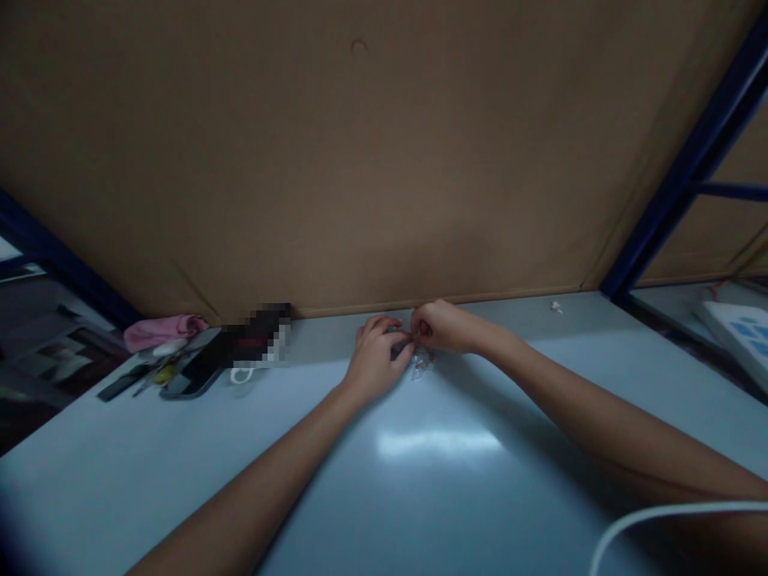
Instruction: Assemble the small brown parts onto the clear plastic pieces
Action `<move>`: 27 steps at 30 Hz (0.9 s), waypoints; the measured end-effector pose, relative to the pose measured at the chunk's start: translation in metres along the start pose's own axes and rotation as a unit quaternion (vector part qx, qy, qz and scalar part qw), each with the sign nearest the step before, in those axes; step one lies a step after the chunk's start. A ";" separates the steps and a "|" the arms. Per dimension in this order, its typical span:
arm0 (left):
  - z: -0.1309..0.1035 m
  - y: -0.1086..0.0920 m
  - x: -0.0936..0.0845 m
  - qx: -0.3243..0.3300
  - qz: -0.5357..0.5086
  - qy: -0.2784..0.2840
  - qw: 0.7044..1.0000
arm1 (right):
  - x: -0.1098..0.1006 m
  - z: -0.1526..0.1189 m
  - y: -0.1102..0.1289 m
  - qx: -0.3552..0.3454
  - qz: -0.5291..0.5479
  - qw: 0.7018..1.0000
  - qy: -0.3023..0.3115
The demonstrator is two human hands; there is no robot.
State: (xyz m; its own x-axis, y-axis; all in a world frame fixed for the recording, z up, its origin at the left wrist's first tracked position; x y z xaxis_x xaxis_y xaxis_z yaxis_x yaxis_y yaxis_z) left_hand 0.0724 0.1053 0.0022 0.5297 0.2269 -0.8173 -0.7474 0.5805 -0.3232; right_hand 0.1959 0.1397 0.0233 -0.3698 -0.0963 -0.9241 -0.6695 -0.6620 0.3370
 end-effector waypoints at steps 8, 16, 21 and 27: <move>0.002 -0.011 -0.012 0.042 -0.051 -0.049 0.997 | -0.019 -0.030 -0.006 0.061 0.164 0.978 -0.117; -0.002 -0.031 -0.021 0.153 -0.091 -0.094 0.980 | -0.016 -0.062 0.000 0.078 0.260 0.951 -0.149; -0.002 -0.029 -0.022 0.143 -0.079 -0.103 0.981 | -0.016 -0.074 -0.019 0.103 0.202 0.950 -0.215; -0.004 -0.032 -0.018 0.136 -0.050 -0.072 0.987 | -0.011 -0.075 -0.021 0.127 0.290 0.916 -0.248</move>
State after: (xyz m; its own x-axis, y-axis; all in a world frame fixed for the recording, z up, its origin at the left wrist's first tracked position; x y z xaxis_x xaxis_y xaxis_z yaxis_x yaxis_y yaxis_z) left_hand 0.0855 0.0798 0.0250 0.6608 0.2550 -0.7059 -0.5639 0.7893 -0.2428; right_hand 0.2623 0.0994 0.0133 -0.9152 0.0143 -0.4027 -0.3734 -0.4056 0.8343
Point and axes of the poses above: each hand's wrist, its own z-axis towards the middle knuckle, its own x-axis out of the palm, y = z × x, the point moved 8 cm from there along z, towards the middle knuckle, and after that the axes turned 4 degrees about -z, right-handed, at the moved point
